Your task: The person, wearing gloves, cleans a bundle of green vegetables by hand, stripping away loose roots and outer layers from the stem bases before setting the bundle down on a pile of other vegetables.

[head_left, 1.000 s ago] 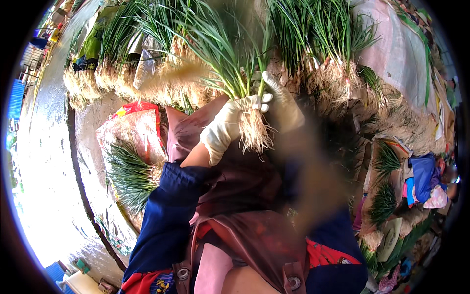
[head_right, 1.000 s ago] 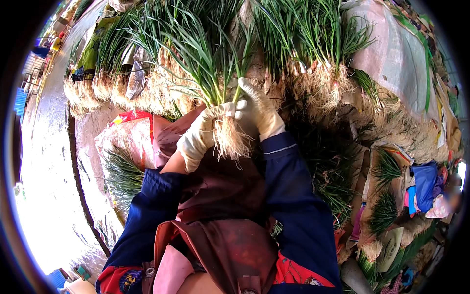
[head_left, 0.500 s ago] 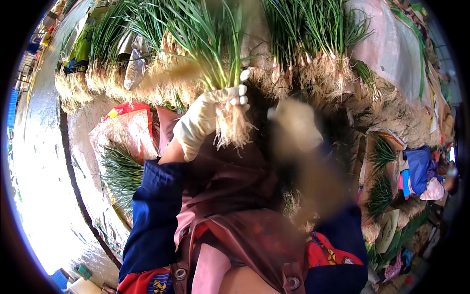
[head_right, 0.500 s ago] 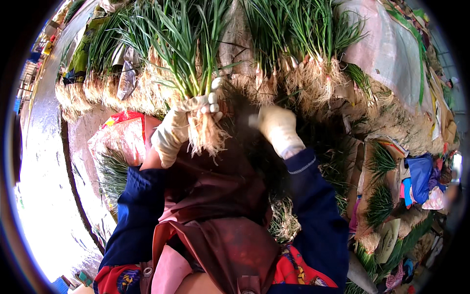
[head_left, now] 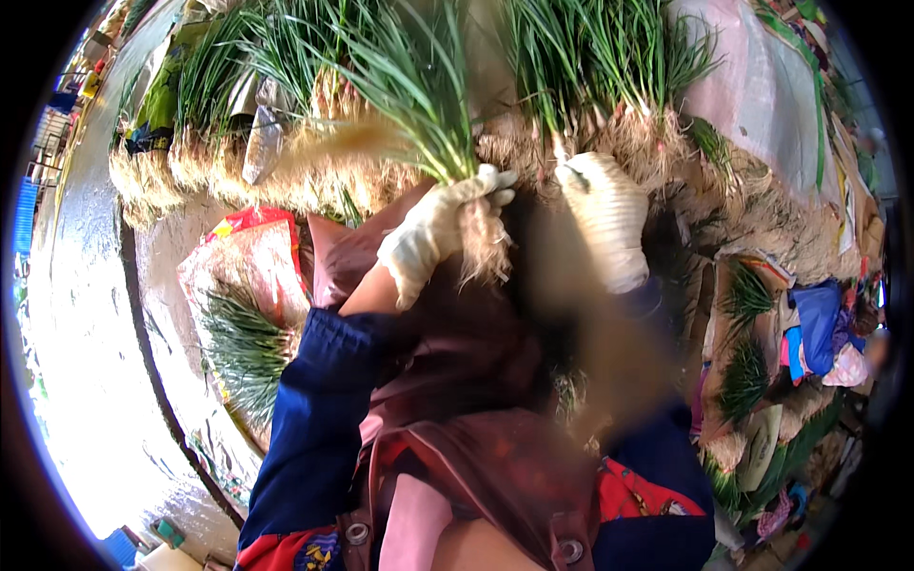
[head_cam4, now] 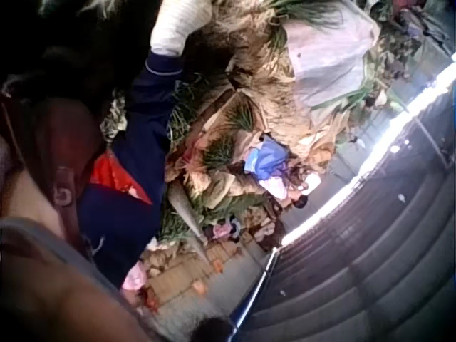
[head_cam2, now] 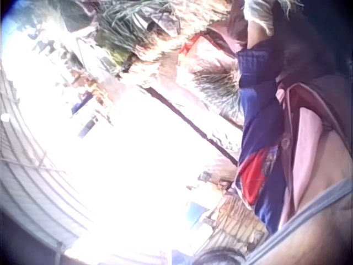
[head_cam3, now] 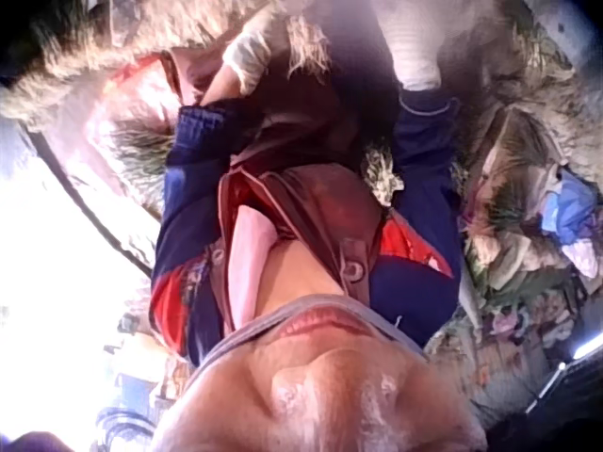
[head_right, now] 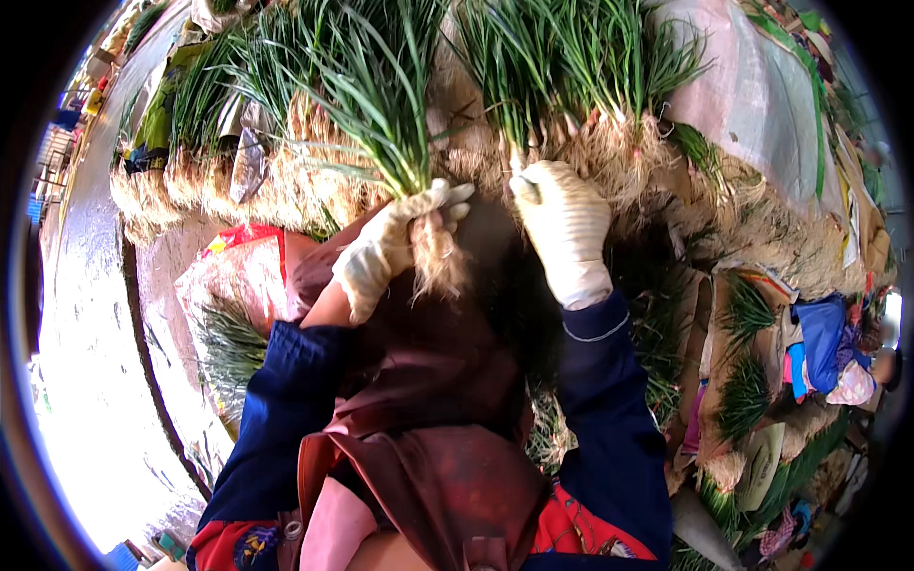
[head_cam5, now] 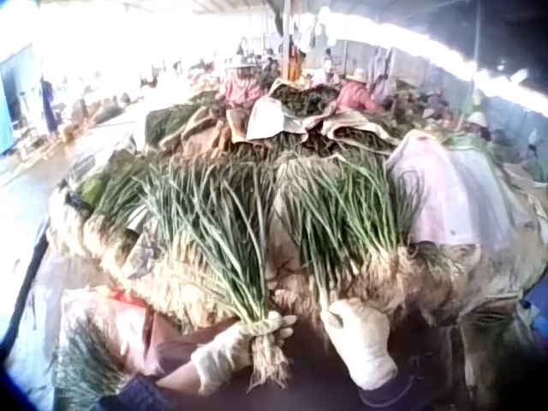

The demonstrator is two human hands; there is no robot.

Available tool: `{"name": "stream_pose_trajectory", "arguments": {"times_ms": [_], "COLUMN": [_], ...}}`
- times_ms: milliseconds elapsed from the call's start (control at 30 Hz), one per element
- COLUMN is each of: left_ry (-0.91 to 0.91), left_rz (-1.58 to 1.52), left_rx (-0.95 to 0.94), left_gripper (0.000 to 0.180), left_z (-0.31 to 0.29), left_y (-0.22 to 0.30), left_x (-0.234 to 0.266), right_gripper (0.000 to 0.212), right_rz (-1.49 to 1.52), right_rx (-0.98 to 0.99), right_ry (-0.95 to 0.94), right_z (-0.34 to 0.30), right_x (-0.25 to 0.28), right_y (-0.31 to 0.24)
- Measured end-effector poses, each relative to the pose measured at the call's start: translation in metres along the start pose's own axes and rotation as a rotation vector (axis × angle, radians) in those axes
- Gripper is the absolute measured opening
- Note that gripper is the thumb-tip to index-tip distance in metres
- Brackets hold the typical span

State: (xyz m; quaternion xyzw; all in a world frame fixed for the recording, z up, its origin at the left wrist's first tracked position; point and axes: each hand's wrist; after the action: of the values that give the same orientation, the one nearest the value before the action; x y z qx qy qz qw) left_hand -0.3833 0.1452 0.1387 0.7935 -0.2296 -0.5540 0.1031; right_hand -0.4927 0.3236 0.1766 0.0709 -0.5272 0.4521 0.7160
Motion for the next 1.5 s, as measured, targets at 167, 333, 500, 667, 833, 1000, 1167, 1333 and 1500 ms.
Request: {"name": "stream_pose_trajectory", "arguments": {"times_ms": [167, 333, 500, 667, 833, 1000, 1167, 1333, 1500], "left_ry": [0.089, 0.116, 0.067, -0.009, -0.017, -0.178, -0.327, -0.211, -0.031], "left_rz": [0.068, 0.116, 0.03, 0.036, 0.0, -0.008, -0.173, -0.1, -0.024], "left_rx": [-0.03, -0.062, 0.026, -0.012, 0.09, 0.183, 0.138, 0.035, 0.019], "left_gripper": [0.02, 0.017, 0.018, 0.021, 0.032, 0.048, 0.048, 0.042, 0.04], "left_z": [0.036, 0.03, 0.02, 0.013, -0.004, -0.013, -0.017, -0.03, -0.022], "left_y": [-0.024, -0.025, -0.019, -0.025, -0.019, -0.008, 0.001, 0.0, -0.003], "left_x": [0.023, 0.014, 0.015, 0.006, 0.015, 0.023, 0.011, 0.008, 0.007], "right_gripper": [0.012, 0.011, 0.022, 0.022, 0.011, 0.023, 0.032, 0.038, 0.039], "right_rz": [0.058, 0.427, 1.26, 1.472, 1.243, 0.505, -0.188, -0.503, -0.178], "right_rx": [0.204, 0.1, -0.686, -0.683, -0.626, -0.331, -0.368, -0.322, -0.463], "right_ry": [-0.162, -0.217, -0.384, -0.466, -0.527, -0.464, -0.852, -0.569, -0.496], "right_z": [-0.026, -0.029, -0.024, -0.012, -0.007, -0.015, -0.077, -0.049, 0.012], "right_x": [-0.007, -0.007, -0.027, -0.064, -0.066, -0.025, -0.008, 0.02, -0.042], "right_y": [-0.04, -0.043, -0.006, -0.001, 0.014, 0.035, 0.169, 0.077, 0.009]}}
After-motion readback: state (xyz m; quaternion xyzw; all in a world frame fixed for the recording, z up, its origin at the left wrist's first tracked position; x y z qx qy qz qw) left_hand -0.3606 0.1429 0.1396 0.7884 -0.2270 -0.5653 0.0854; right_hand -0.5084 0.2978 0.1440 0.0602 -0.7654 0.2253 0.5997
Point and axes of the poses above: each hand's wrist, its own z-axis towards the middle knuckle, its own x-axis out of the back of the hand, y = z × x, and after that the axes turned 4 degrees about -y, right-handed
